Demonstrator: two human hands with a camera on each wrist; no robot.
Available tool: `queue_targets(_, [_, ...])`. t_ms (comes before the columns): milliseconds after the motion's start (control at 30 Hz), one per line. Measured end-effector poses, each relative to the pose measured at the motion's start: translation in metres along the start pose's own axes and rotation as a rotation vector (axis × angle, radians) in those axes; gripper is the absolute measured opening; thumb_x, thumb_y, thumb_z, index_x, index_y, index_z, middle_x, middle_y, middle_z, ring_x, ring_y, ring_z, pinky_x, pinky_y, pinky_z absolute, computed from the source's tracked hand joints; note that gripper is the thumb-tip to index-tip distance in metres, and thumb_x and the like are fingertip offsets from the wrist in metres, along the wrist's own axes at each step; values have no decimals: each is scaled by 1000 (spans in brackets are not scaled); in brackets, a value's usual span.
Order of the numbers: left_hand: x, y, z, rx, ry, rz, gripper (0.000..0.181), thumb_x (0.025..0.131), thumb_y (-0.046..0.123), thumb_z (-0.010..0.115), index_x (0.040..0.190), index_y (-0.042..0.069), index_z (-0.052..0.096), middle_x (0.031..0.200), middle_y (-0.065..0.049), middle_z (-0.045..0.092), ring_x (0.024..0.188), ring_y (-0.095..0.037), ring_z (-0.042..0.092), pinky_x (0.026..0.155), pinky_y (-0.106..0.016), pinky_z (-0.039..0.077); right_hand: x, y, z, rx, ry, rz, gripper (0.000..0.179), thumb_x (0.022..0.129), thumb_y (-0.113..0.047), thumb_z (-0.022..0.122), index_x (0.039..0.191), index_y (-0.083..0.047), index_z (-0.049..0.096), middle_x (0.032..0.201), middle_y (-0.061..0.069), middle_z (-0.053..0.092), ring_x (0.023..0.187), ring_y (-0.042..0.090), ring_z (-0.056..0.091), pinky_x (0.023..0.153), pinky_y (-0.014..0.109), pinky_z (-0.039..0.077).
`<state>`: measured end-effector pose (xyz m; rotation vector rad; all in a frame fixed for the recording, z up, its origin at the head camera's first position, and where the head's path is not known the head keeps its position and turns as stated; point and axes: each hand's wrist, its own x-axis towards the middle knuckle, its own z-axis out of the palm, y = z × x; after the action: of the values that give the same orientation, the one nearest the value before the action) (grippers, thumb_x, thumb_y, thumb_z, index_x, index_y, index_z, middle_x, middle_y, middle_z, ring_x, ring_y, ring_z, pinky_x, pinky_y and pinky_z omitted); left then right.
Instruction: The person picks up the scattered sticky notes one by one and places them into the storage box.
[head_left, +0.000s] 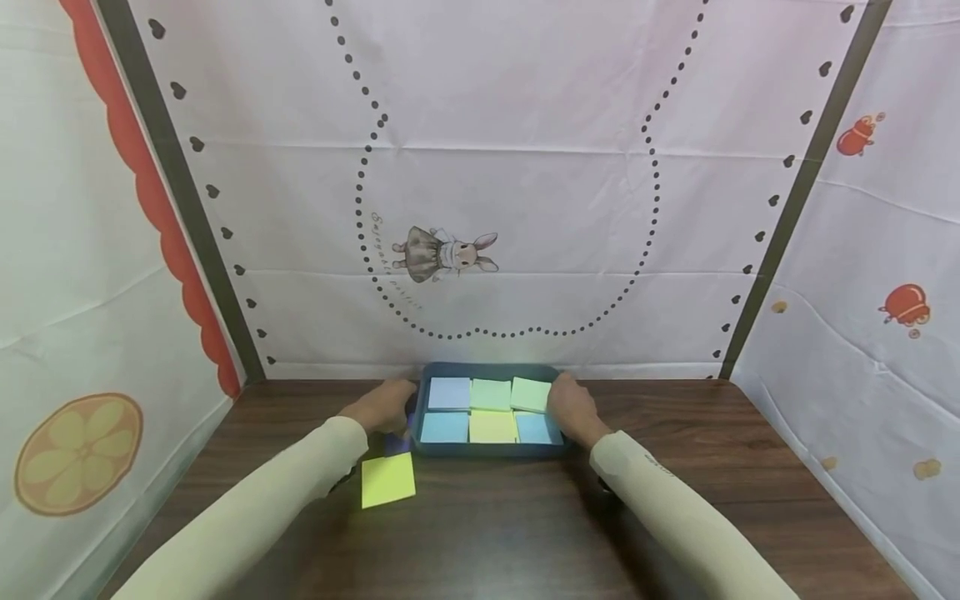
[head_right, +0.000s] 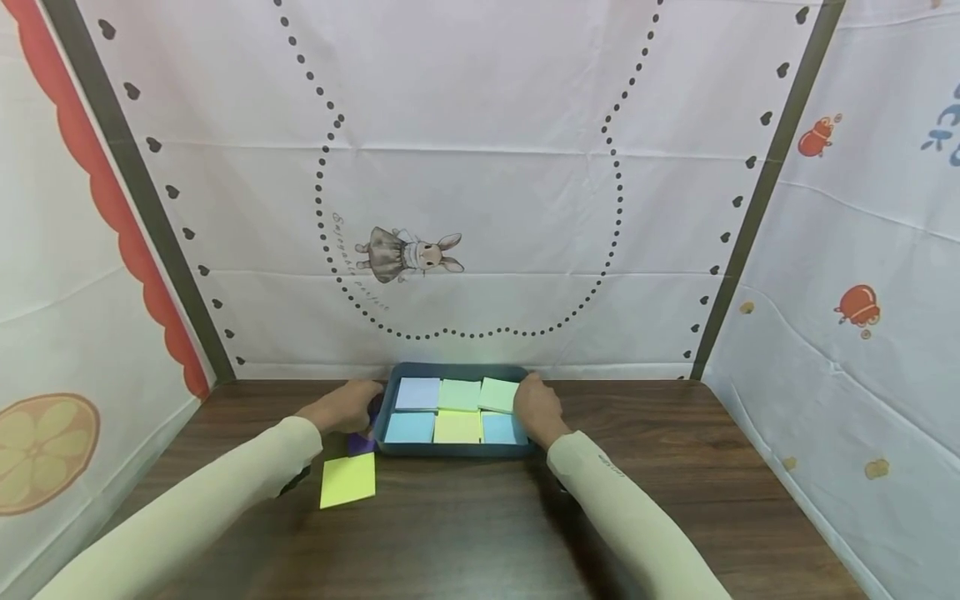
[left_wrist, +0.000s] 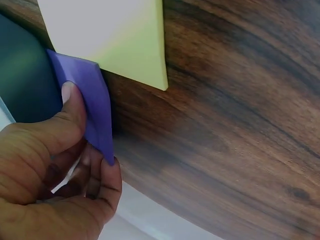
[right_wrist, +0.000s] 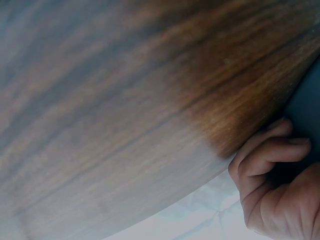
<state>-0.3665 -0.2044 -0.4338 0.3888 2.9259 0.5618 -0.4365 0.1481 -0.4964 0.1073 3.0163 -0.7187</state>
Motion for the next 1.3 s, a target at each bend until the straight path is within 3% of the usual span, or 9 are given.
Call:
queue_targets(67, [0,2,-1,-6,2,-9,59,76,-11,94,131,-5,74,117,-17,76,105,-29,73,102,-55,65,-13,-7,-9,-6,6,-3,34,118,-11,31,133,8,55,97,22,71,80,32,70,69,44,62])
queue_targets(200, [1,2,-4,-33,-3,-30,45,76,-10,95,116,-3,76,106,-12,75,97,-27,71,94,-50,67,-10,-5,-9,-2,-3,-10,34,118,-11,30,131,8,55,94,20,69,79,31,70,67,44,61])
queue_targets(433, [-2,1,-10,-59,-15,-29,32,78,-10,93,100,0,73,97,-11,71,87,-25,66,79,-41,62,20,15,12,-45,4,-55,33,117,-10,33,132,9,55,91,17,67,74,29,68,61,42,60])
queue_targets(700, [6,-18,-18,-84,-15,9,22,83,-4,86,97,5,71,93,-10,68,83,-26,65,72,-37,56,32,19,17,-27,-16,-26,35,118,-14,31,133,6,55,92,15,68,74,26,68,59,40,57])
queue_targets(800, [8,-24,-22,-131,-7,31,33,86,-5,83,117,2,76,90,-10,68,79,-25,65,68,-36,55,27,16,15,-9,-9,-11,36,118,-15,32,133,7,55,96,18,71,77,28,68,63,44,60])
queue_targets(933, [3,-20,-34,-187,-9,-29,27,89,-6,81,115,-1,79,88,-11,70,78,-24,65,68,-35,55,17,8,9,14,-2,10,34,117,-15,34,133,7,56,97,21,71,79,31,68,68,48,61])
queue_targets(1000, [2,-20,-38,-177,-9,-60,8,91,-3,82,92,2,75,87,-9,71,78,-23,64,69,-35,55,17,7,9,2,-3,12,33,117,-14,35,132,7,55,96,20,70,79,30,68,67,47,61])
queue_targets(1067, [-1,-17,-45,-170,-10,-79,10,91,-3,82,87,3,75,85,-8,70,79,-22,62,69,-34,54,18,8,10,-13,-3,11,32,117,-13,36,131,7,55,94,19,69,78,29,68,65,46,61])
queue_targets(1300, [-5,-13,-64,-128,13,-103,7,93,-2,82,91,2,76,88,-8,71,84,-23,62,73,-33,51,22,10,12,-40,-6,12,32,117,-13,35,132,6,55,94,18,70,77,28,68,65,44,61])
